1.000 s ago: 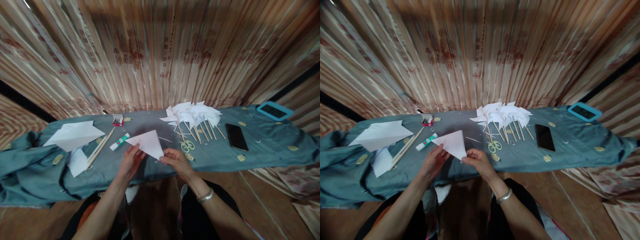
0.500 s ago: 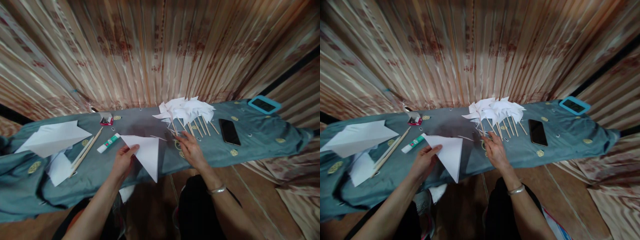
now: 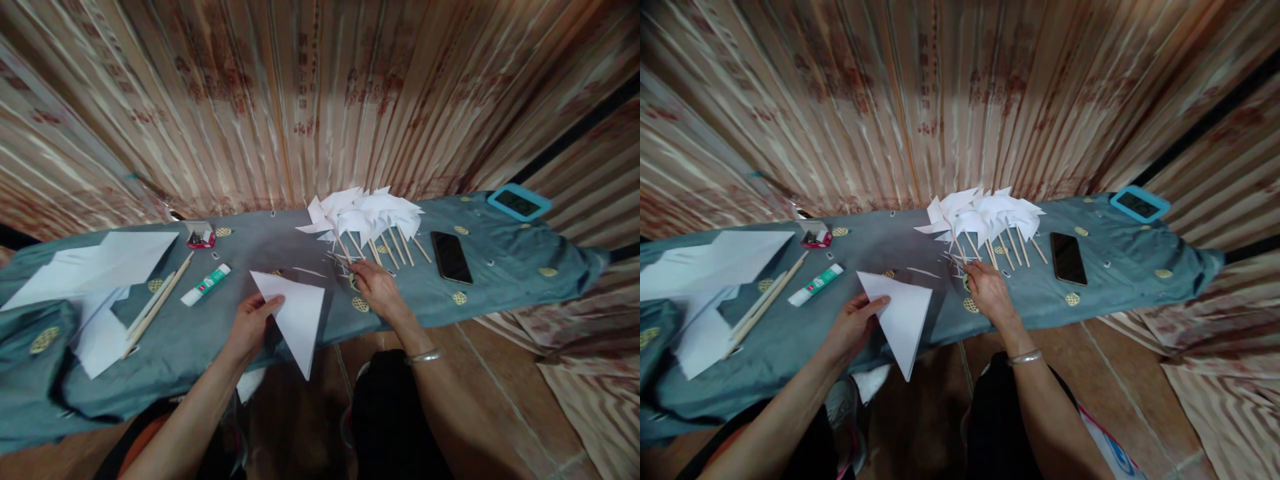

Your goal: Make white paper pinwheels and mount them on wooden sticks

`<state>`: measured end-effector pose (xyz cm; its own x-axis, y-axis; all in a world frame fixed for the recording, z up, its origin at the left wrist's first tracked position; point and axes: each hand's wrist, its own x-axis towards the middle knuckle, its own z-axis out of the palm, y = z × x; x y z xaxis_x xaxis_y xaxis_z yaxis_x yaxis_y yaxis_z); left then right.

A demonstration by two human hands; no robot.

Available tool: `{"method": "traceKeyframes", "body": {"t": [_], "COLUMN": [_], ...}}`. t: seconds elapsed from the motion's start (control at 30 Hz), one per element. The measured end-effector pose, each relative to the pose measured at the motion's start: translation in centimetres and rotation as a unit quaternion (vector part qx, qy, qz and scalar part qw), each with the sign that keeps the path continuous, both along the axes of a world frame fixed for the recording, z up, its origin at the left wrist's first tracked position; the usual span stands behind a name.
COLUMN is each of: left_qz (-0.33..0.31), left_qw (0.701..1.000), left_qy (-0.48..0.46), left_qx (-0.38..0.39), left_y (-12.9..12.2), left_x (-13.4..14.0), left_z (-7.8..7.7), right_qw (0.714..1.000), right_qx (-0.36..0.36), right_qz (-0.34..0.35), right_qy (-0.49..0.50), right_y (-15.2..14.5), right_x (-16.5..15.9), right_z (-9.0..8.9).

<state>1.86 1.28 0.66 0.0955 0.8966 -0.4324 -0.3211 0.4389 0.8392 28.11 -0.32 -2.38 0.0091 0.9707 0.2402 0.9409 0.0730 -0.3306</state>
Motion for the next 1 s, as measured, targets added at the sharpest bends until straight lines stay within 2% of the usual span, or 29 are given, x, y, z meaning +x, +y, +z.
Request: {"method": "traceKeyframes", "body": {"t": [0.1,0.17,0.27,0.37,0.47,0.53,0.63,0.73,0.8,0.9,1.0], "left_qz": [0.008,0.021,0.068,0.116,0.170,0.220,0.285,0.330,0.374,0.436,0.406], "left_qw": [1.000,0.999,0.996,0.990,0.981,0.969,0.948,0.935,0.914,0.878,0.882], "left_qy": [-0.016,-0.029,-0.027,-0.042,-0.052,-0.057,-0.058,-0.008,0.048,0.109,0.178], "left_qx": [0.013,0.027,0.051,0.068,0.080,0.102,0.127,0.131,0.149,0.162,0.162], "left_y": [-0.1,-0.2,-0.3,-0.2,0.4,0.8,1.1,0.8,0.4,0.0,0.3], "left_x": [0.1,-0.4,-2.2,-5.2,-8.9,-11.4,-15.0,-18.7,-21.6,-25.9,-29.2], "left_z": [-0.2,-0.2,0.3,1.5,3.0,3.9,4.5,4.4,4.0,3.3,2.6], "right_qw": [1.000,0.999,0.994,0.985,0.973,0.968,0.947,0.932,0.921,0.914,0.905], "right_qx": [0.017,0.044,0.098,0.115,0.068,0.047,0.021,0.021,0.030,0.034,0.037], "right_qz": [0.020,0.004,0.021,0.106,0.201,0.235,0.319,0.360,0.377,0.383,0.396], "right_qy": [-0.001,-0.004,0.032,0.077,0.087,0.075,0.024,-0.042,-0.097,-0.128,-0.152], "right_y": [0.0,0.0,0.2,1.7,5.0,7.7,11.3,13.5,14.4,15.0,15.1], "right_x": [0.1,-0.2,-2.5,-7.6,-15.0,-20.2,-27.4,-33.0,-35.4,-37.5,-37.9], "right_z": [-0.1,0.2,1.2,2.9,4.8,5.6,5.8,4.8,4.0,3.1,2.9]}}
